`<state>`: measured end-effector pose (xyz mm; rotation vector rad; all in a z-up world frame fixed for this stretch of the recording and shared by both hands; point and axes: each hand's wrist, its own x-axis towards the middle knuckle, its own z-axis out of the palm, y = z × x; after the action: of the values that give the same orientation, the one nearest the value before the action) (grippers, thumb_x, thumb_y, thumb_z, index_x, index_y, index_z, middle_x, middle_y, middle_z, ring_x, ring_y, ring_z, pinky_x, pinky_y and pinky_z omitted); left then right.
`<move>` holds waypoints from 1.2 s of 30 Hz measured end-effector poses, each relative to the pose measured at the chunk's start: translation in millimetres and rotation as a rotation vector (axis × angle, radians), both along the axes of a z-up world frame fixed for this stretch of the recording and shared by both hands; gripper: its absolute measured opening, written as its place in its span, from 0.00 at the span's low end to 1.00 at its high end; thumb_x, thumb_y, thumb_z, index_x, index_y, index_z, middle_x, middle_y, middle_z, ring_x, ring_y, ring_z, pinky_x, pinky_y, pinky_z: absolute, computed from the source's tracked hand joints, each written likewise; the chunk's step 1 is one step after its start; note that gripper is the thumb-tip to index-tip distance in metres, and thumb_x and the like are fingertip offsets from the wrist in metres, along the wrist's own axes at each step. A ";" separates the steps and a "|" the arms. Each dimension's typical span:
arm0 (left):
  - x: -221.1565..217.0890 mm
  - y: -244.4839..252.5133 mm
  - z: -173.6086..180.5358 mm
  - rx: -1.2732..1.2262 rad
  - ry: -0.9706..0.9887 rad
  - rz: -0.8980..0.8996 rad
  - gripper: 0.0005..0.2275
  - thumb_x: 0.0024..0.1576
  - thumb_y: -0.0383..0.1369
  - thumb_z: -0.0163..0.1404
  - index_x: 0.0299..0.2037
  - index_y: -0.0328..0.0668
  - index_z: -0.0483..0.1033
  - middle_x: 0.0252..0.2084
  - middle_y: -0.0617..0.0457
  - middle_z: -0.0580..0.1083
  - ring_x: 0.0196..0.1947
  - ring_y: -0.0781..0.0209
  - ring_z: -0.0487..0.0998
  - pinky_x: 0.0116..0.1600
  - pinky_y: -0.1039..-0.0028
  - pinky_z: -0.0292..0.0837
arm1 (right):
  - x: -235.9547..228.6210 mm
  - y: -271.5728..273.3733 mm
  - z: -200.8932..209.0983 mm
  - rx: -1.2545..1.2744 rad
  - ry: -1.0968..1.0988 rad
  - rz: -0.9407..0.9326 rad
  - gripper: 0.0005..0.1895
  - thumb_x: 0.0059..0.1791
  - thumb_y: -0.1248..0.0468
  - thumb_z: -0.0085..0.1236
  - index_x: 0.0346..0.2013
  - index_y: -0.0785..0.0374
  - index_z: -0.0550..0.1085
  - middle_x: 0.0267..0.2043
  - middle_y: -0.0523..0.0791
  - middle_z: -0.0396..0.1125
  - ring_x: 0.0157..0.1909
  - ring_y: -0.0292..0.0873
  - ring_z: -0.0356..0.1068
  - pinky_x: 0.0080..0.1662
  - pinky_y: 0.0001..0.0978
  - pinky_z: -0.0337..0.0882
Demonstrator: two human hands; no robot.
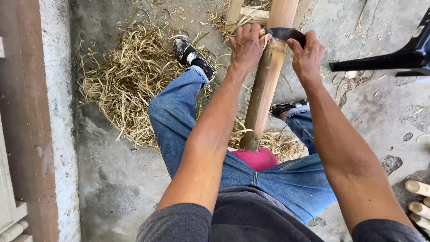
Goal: The person is using a curved blade to shave the outer layer off a bamboo pole.
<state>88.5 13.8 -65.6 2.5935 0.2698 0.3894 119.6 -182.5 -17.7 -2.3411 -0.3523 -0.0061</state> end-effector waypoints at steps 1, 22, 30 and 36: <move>-7.3 -1.3 0.1 0.000 0.002 -0.008 0.14 0.56 0.50 0.52 0.41 0.51 0.72 0.40 0.58 0.72 0.44 0.58 0.68 0.44 0.50 0.57 | -5.1 -2.7 -4.3 0.000 0.002 -0.008 0.18 0.56 0.57 0.66 0.38 0.68 0.70 0.31 0.53 0.71 0.31 0.50 0.70 0.35 0.47 0.67; -144.8 -13.6 27.0 -0.193 0.077 -0.070 0.14 0.60 0.46 0.53 0.48 0.50 0.73 0.40 0.57 0.70 0.43 0.56 0.68 0.46 0.58 0.56 | -140.5 -18.2 20.1 -0.170 -0.019 -0.045 0.25 0.56 0.52 0.64 0.34 0.68 0.64 0.28 0.59 0.65 0.32 0.66 0.66 0.36 0.56 0.62; -209.1 -15.5 47.1 -0.237 0.197 -0.170 0.12 0.63 0.43 0.52 0.48 0.47 0.72 0.39 0.55 0.68 0.41 0.57 0.66 0.48 0.62 0.57 | -203.9 -24.3 40.9 -0.224 0.087 -0.049 0.25 0.55 0.50 0.61 0.31 0.67 0.65 0.26 0.58 0.66 0.28 0.64 0.68 0.32 0.55 0.63; -304.4 -3.1 13.6 -0.359 0.293 -0.362 0.11 0.60 0.40 0.54 0.46 0.43 0.73 0.39 0.50 0.69 0.41 0.54 0.68 0.45 0.61 0.63 | -285.2 -49.5 40.4 -0.169 0.308 0.048 0.21 0.54 0.49 0.57 0.31 0.64 0.67 0.18 0.54 0.65 0.21 0.60 0.68 0.26 0.52 0.64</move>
<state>-215.9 10.7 -52.0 2.2711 -0.0346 -0.1572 -165.6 -231.9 22.7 -2.4499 -0.2629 0.4168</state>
